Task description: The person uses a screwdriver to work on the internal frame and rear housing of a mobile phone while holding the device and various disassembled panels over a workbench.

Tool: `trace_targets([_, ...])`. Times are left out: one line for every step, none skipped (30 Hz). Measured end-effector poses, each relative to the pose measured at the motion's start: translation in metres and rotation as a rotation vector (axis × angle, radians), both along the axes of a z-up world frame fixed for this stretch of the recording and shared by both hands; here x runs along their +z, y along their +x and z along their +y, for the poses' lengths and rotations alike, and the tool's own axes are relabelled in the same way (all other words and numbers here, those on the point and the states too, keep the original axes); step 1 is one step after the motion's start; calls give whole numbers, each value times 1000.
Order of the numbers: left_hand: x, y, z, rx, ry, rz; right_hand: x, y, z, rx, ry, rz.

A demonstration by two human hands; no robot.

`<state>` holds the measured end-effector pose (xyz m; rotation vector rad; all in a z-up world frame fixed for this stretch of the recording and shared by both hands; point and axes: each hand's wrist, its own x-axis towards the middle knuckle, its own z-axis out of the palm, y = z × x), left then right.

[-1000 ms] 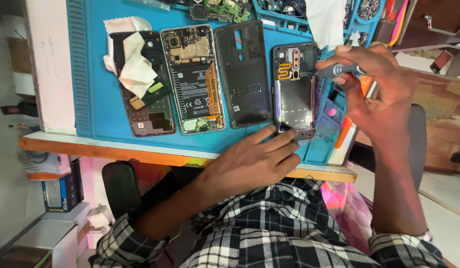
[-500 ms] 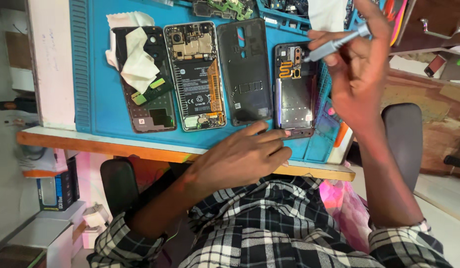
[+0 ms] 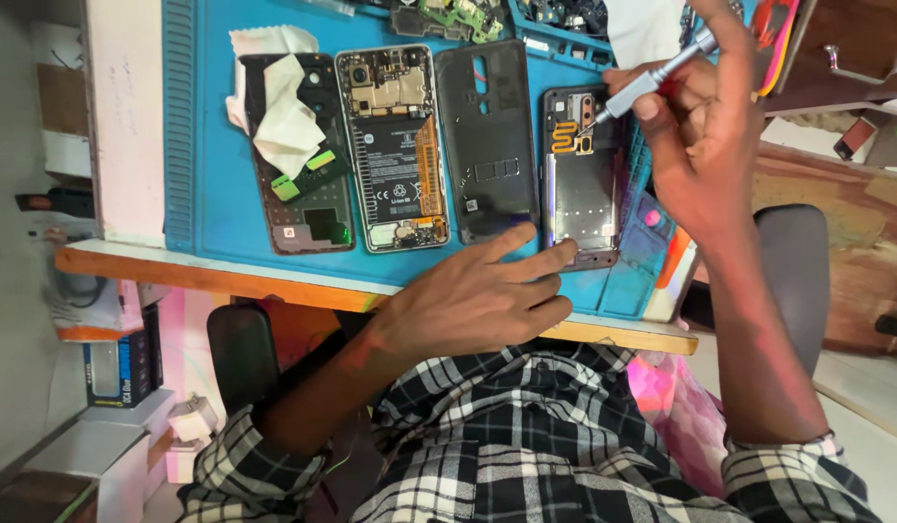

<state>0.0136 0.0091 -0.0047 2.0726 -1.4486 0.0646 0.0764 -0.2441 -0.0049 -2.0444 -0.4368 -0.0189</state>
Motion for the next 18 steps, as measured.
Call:
trace_targets([1, 0, 0, -2, 2, 1, 0, 0, -1, -7, -5, 0])
trace_targets([2, 1, 1, 4, -5, 0, -2, -1, -2, -13, -9, 0])
trace_targets([3, 2, 2, 12, -13, 2, -3, -2, -4, -22, -18, -2])
trace_targets([3, 3, 4, 19, -21, 4, -5, -3, -7, -38, -30, -2])
trace_targets([4, 4, 5, 17, -12, -3, -7, -5, -11, -53, -44, 0])
trace_targets([4, 6, 8, 15, -3, -11, -9, -7, -14, -76, -62, 2])
trace_targets([4, 7, 8, 11, 4, -19, -11, -9, -18, -101, -56, 15])
trace_targets([4, 7, 8, 10, 4, -6, -11, -12, -22, -126, -49, 28])
trace_targets([5, 8, 8, 9, 6, 6, -12, -15, -23, -151, -14, 50])
trace_targets([5, 8, 8, 9, 8, 18, -13, -17, -24, -160, 6, 57])
trace_targets([5, 8, 8, 17, 0, 15, -13, -19, -25, -169, 25, 64])
trace_targets([5, 8, 8, 26, -8, 11, -13, -20, -26, -161, 29, 54])
trace_targets([4, 8, 8, 33, -17, 8, -14, -21, -27, -164, 31, 54])
trace_targets([3, 8, 8, 38, -19, 9, -15, -21, -28, -167, 33, 54])
trace_targets([2, 7, 7, 44, -21, 10, -17, -20, -28, -180, 34, 64])
trace_targets([1, 6, 6, 50, -22, 10, -18, -21, -30, -185, 34, 70])
trace_targets([-1, 6, 7, 55, -11, 5, -19, -21, -30, -188, 36, 75])
trace_targets([-3, 6, 8, 61, 1, 1, -19, -21, -31, -184, 36, 76])
